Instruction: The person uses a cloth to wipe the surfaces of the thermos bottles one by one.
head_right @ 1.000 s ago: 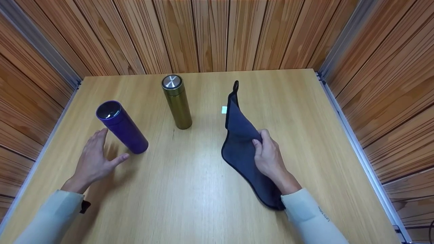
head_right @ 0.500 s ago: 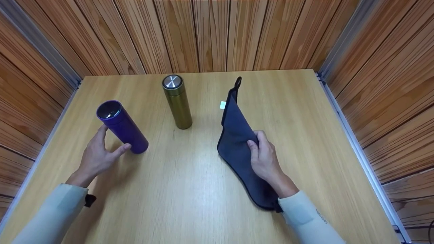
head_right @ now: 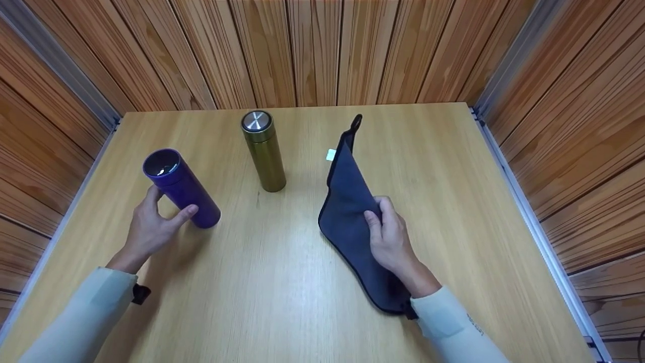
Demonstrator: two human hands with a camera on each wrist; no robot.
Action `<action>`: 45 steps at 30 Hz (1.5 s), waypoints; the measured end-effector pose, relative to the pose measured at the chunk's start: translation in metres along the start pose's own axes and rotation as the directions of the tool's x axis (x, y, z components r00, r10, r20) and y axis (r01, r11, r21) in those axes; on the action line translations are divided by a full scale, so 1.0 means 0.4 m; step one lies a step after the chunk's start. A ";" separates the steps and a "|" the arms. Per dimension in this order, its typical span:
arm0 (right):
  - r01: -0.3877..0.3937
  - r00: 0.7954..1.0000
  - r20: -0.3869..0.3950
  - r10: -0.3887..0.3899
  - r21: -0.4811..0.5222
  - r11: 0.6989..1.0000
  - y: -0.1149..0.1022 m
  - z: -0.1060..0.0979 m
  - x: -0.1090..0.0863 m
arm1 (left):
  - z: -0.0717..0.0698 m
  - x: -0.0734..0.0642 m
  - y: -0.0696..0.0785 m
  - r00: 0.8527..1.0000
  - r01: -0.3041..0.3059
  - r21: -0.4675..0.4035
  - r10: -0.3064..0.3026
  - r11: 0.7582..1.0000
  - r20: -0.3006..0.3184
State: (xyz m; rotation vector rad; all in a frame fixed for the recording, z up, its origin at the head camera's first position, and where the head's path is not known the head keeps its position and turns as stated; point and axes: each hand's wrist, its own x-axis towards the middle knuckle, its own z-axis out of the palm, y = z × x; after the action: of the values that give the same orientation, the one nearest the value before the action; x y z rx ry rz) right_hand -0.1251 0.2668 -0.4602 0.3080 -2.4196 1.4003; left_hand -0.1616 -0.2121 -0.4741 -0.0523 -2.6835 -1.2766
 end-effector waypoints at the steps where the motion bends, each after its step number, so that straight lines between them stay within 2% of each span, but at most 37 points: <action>1: 0.004 1.000 0.000 -0.004 0.003 1.000 -0.001 0.001 0.000 | 0.001 0.002 0.001 1.000 -0.002 -0.004 0.002 1.000 -0.003; 9: 0.049 0.999 -0.004 -0.049 0.011 0.999 -0.006 0.007 -0.003 | 0.011 0.013 0.009 0.999 -0.014 -0.019 0.013 1.000 -0.043; 18: 0.058 0.998 -0.002 -0.058 0.029 0.998 -0.005 0.007 -0.014 | 0.029 0.017 0.023 1.000 -0.009 -0.045 0.008 0.999 -0.028; 25: 0.056 0.998 0.000 -0.056 0.042 0.998 -0.006 0.006 -0.007 | 0.031 0.024 0.026 0.999 0.019 -0.056 -0.022 0.998 -0.036; 30: 0.042 0.999 0.003 -0.042 0.039 0.998 -0.007 0.011 -0.008 | 0.036 0.021 0.021 0.997 -0.012 -0.051 0.008 0.999 -0.074; 35: 0.046 0.999 0.012 -0.046 0.035 0.998 -0.007 0.015 -0.008 | 0.041 0.014 0.021 0.996 -0.023 -0.056 0.018 0.998 -0.086; 45: 0.067 0.998 0.013 -0.068 0.069 0.995 -0.020 0.020 -0.003 | 0.053 0.007 0.052 0.996 -0.069 -0.098 0.063 0.993 -0.059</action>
State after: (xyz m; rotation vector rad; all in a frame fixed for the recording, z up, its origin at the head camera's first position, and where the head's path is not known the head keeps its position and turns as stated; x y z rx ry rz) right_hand -0.1226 0.2559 -0.4581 0.4151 -2.3540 1.4589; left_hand -0.1651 -0.1825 -0.4707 -0.1155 -2.5477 -1.3708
